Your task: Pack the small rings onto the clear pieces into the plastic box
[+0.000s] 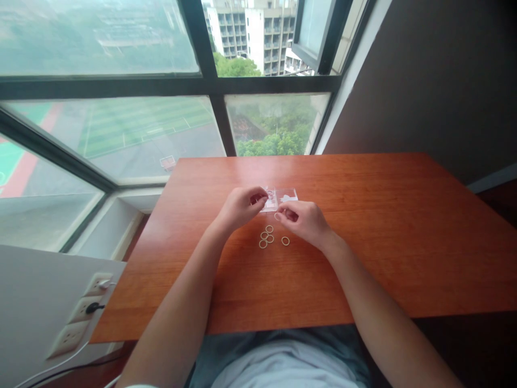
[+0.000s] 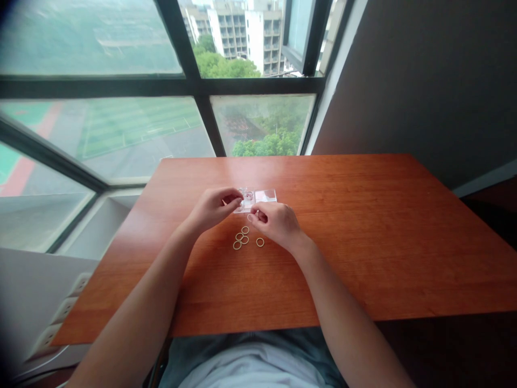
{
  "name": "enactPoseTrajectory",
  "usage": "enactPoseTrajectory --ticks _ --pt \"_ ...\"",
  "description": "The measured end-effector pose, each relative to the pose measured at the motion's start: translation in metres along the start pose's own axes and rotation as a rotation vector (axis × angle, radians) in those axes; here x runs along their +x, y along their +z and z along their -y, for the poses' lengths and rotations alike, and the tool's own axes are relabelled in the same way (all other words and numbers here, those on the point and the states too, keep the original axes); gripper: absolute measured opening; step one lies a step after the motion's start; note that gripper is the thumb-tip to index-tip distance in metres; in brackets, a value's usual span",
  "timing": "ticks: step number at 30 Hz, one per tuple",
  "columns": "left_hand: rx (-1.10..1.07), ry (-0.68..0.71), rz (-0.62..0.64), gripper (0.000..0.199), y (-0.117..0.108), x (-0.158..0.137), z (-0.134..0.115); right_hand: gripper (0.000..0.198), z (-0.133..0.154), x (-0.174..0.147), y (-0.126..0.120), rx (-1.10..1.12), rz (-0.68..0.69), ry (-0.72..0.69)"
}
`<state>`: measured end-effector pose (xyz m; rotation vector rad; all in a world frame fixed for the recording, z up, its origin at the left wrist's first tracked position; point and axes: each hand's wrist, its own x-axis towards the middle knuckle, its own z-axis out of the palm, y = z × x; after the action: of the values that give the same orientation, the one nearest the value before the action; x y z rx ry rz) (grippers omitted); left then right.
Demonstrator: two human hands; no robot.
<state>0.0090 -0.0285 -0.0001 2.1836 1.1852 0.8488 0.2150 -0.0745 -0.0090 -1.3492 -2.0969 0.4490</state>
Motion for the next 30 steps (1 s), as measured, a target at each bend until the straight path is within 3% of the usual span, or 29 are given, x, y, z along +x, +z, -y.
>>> enactPoseTrajectory --ticks 5,10,17,30 --pt "-0.023 0.022 0.046 0.017 0.004 -0.001 -0.009 0.014 -0.001 0.001 -0.002 -0.007 -0.137 0.028" --pt "-0.076 -0.003 0.05 0.019 0.004 0.0 -0.011 0.015 0.001 0.001 -0.001 -0.024 -0.154 0.028" --pt "-0.26 0.002 0.179 0.032 0.012 -0.001 -0.032 0.017 -0.002 0.0 -0.001 -0.012 -0.152 0.03" --pt "-0.288 0.053 0.136 0.017 0.013 0.0 -0.031 0.013 -0.002 0.0 0.0 -0.034 -0.244 -0.003"
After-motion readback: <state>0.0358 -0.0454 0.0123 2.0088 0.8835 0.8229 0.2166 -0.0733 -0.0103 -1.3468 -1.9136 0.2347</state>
